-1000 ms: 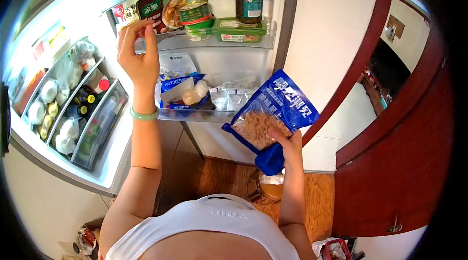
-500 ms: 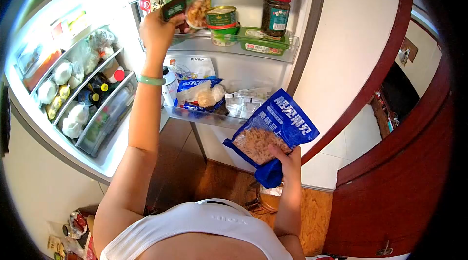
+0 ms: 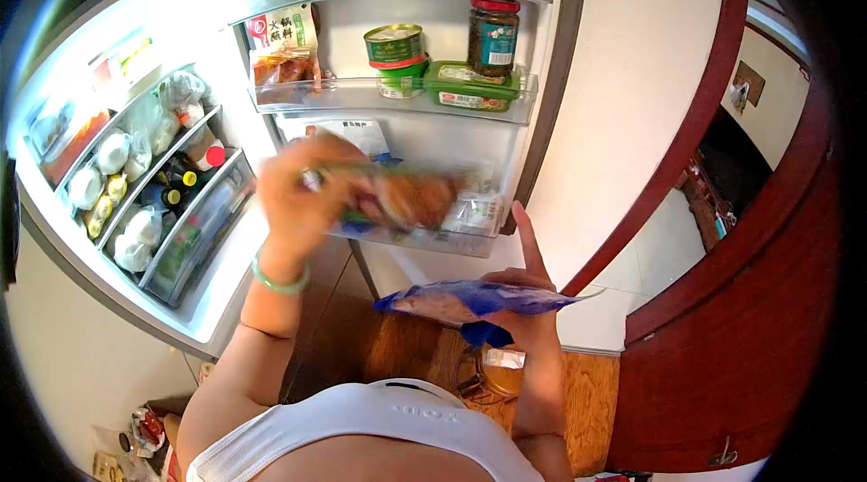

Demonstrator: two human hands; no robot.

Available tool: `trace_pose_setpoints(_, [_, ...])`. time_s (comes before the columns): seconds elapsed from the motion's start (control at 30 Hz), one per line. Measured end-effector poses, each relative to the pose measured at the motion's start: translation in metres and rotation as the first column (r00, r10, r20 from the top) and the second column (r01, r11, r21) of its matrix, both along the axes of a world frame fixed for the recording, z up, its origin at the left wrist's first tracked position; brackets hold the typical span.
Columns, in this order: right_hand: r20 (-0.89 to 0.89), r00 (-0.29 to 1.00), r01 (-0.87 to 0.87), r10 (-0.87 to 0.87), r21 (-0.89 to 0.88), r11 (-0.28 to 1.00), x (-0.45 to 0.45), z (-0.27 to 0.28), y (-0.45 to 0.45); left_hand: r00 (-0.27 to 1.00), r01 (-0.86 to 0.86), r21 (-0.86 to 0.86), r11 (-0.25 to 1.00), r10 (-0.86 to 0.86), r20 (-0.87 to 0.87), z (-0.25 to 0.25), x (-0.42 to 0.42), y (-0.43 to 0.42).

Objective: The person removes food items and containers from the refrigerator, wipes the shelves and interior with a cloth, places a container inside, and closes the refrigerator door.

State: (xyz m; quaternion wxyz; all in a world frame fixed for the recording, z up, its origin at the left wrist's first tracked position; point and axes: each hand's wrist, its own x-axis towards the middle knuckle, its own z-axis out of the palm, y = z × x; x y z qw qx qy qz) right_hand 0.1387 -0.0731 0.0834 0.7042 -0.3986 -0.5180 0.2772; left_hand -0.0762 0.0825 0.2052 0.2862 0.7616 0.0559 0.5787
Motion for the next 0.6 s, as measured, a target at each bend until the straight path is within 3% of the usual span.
trace_pose_setpoints(0.03, [0.048, 0.998, -0.025, 0.027, -0.055, 0.998, -0.001, 0.002, -0.003, 0.975, -0.080, 0.205, 0.975, 0.119, -0.187, -0.015, 0.006, 0.000])
trace_pose_setpoints(0.07, [0.094, 0.994, -0.046, 0.057, -0.110, 0.993, -0.001, 0.003, -0.005, 0.971, 0.013, 0.159, 0.987, 0.026, -0.237, -0.028, 0.016, -0.006])
trace_pose_setpoints(0.1, [0.142, 0.988, -0.051, 0.063, -0.088, 0.995, 0.001, -0.003, -0.003, 0.948, 0.012, 0.193, 0.981, 0.050, -0.315, -0.035, 0.022, -0.013])
trace_pose_setpoints(0.13, [0.055, 0.991, -0.113, 0.118, -0.089, 0.990, -0.004, -0.005, -0.005, 0.917, 0.107, 0.093, 0.990, -0.062, -0.394, -0.038, 0.025, -0.018])
trace_pose_setpoints(0.17, [-0.045, 0.998, -0.059, 0.054, -0.118, 0.991, -0.011, -0.010, -0.005, 0.866, 0.215, -0.010, 0.976, -0.196, -0.460, -0.034, 0.024, -0.017])
trace_pose_setpoints(0.2, [-0.140, 0.990, -0.008, -0.013, -0.151, 0.988, -0.014, -0.017, -0.005, 0.797, 0.312, -0.118, 0.943, -0.327, -0.507, -0.027, 0.023, -0.012])
trace_pose_setpoints(0.27, [-0.101, 0.993, 0.041, -0.061, -0.187, 0.982, -0.007, -0.031, -0.005, 0.827, 0.456, 0.028, 0.889, -0.412, -0.384, -0.004, 0.018, 0.018])
trace_pose_setpoints(0.33, [-0.068, 0.992, 0.089, -0.107, -0.230, 0.969, -0.001, -0.040, -0.008, 0.957, 0.175, -0.113, 0.978, -0.196, -0.212, 0.030, 0.016, 0.058])
trace_pose_setpoints(0.37, [-0.120, 0.985, 0.098, -0.124, -0.199, 0.975, 0.000, -0.043, -0.010, 0.975, -0.120, 0.072, 0.990, 0.131, -0.181, 0.045, 0.023, 0.075])
trace_pose_setpoints(0.4, [-0.173, 0.975, 0.110, -0.140, -0.170, 0.979, 0.001, -0.045, -0.013, 0.895, -0.406, 0.236, 0.883, 0.437, -0.094, 0.057, 0.031, 0.089])
trace_pose_setpoints(0.47, [-0.205, 0.967, 0.123, -0.153, -0.154, 0.980, 0.000, -0.047, -0.017, 0.686, -0.630, 0.336, 0.700, 0.705, -0.183, 0.071, 0.051, 0.108])
trace_pose_setpoints(0.5, [-0.189, 0.969, 0.135, -0.158, -0.133, 0.982, 0.002, -0.051, -0.018, 0.686, -0.630, 0.335, 0.701, 0.704, -0.184, 0.075, 0.060, 0.118])
trace_pose_setpoints(0.57, [-0.173, 0.971, 0.148, -0.167, -0.113, 0.982, 0.001, -0.054, -0.024, 0.684, -0.540, 0.237, 0.808, 0.585, -0.436, 0.078, 0.073, 0.136])
trace_pose_setpoints(0.6, [-0.198, 0.965, 0.148, -0.173, -0.135, 0.980, -0.001, -0.053, -0.029, 0.685, -0.539, 0.236, 0.808, 0.584, -0.436, 0.079, 0.074, 0.141])
